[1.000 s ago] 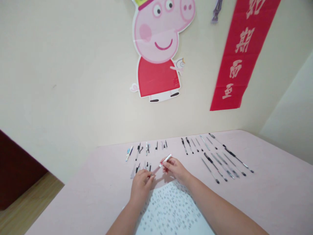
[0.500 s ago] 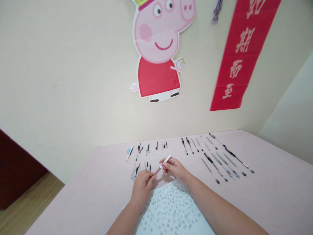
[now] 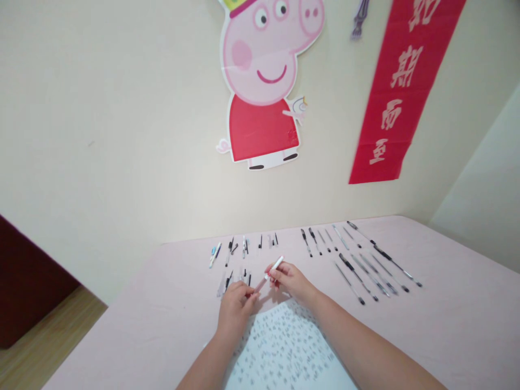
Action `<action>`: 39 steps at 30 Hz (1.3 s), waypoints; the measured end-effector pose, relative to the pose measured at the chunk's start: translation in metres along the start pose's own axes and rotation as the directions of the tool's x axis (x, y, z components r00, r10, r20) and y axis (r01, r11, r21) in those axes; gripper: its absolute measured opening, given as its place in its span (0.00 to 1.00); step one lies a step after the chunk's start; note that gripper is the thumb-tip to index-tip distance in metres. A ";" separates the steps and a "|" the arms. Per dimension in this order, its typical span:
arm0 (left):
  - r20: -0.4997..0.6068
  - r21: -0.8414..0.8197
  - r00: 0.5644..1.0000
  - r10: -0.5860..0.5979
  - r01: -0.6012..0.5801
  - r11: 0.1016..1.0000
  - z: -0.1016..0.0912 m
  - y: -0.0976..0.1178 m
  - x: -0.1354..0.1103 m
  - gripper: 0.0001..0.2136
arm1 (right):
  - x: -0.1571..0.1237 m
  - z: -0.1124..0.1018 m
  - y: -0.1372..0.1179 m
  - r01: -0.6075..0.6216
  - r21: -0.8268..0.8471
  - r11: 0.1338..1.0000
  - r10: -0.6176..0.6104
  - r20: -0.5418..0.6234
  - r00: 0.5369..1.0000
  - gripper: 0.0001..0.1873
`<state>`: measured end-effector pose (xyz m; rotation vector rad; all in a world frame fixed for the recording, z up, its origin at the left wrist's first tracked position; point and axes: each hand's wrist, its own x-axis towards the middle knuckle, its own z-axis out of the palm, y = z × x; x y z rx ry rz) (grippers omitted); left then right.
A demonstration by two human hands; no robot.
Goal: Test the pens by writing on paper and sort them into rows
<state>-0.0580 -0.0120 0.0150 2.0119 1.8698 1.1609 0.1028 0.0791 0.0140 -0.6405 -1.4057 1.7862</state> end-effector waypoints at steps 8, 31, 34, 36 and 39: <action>-0.021 0.034 1.000 0.010 -0.010 0.999 0.000 -0.001 0.000 0.07 | -0.001 0.001 -0.002 0.006 0.000 1.000 -0.006 0.018 1.000 0.21; -0.006 0.026 0.999 0.045 -0.045 0.999 0.000 0.002 -0.001 0.08 | -0.006 0.002 -0.005 -0.011 -0.159 0.987 0.027 0.100 0.995 0.22; 0.014 0.014 0.999 0.047 -0.047 0.999 0.001 0.004 -0.001 0.08 | -0.005 0.004 -0.004 -0.007 -0.213 0.977 0.040 0.150 0.988 0.22; 0.017 -0.024 0.999 0.041 -0.041 0.999 0.001 0.005 -0.002 0.08 | -0.004 0.003 -0.008 0.013 -0.220 0.975 0.017 0.131 0.991 0.22; 0.009 -0.074 1.000 0.011 -0.010 0.997 0.001 0.006 -0.003 0.10 | -0.005 -0.003 -0.020 0.063 -0.196 0.979 -0.051 0.066 0.997 0.21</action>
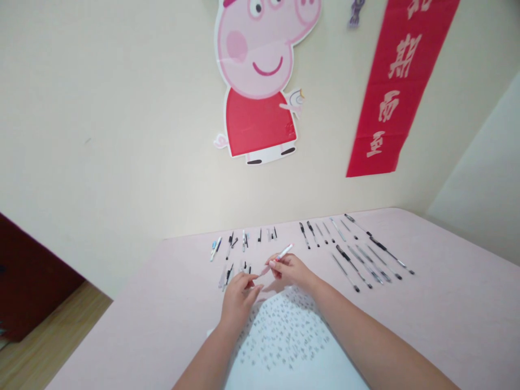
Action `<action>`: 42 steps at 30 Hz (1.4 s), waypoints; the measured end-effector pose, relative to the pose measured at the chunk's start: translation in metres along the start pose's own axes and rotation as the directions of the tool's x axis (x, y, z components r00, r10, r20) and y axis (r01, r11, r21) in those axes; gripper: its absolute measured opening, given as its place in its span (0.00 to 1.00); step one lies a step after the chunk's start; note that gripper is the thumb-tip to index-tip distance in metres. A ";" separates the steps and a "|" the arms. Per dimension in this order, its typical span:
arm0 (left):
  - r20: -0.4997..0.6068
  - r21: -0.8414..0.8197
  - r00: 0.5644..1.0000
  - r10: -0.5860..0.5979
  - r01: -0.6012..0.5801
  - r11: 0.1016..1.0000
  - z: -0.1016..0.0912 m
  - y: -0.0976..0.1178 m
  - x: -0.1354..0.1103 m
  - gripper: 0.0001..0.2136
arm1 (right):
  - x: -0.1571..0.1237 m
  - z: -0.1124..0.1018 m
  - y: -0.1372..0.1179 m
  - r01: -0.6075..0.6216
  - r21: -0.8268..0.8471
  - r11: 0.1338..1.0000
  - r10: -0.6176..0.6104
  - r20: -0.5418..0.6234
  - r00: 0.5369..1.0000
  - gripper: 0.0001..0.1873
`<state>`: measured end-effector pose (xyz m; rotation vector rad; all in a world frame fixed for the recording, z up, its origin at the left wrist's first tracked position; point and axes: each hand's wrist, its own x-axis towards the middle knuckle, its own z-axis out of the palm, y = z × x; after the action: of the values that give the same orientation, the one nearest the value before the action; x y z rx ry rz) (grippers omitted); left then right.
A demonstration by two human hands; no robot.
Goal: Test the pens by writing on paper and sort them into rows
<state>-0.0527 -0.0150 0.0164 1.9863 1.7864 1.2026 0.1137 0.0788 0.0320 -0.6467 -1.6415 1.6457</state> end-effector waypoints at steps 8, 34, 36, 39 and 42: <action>0.064 0.015 0.998 0.027 -0.028 1.000 -0.002 0.006 0.001 0.09 | -0.030 -0.037 -0.014 0.132 -0.538 0.833 -0.186 -0.047 0.981 0.13; 0.235 0.051 0.972 -0.002 -0.010 0.999 -0.025 0.053 0.002 0.08 | -0.065 -0.028 -0.050 0.115 -0.550 0.827 -0.204 -0.103 0.973 0.07; 0.192 0.040 0.980 -0.044 0.037 0.999 -0.029 0.054 0.004 0.07 | -0.066 -0.030 -0.056 0.116 -0.535 0.837 -0.224 -0.141 0.964 0.07; 0.077 -0.042 0.980 -0.183 0.186 0.982 -0.035 0.050 0.007 0.07 | -0.069 -0.041 -0.062 0.108 -0.558 0.823 -0.269 -0.215 0.939 0.08; 0.055 -0.277 0.937 -0.345 0.347 0.896 -0.041 0.047 0.011 0.10 | -0.074 -0.057 -0.063 0.043 -0.483 0.875 -0.259 -0.390 0.884 0.12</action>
<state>-0.0469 -0.0311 0.0767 1.4384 1.7537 1.2473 0.2118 0.0541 0.0802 -1.0138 -1.6860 0.8899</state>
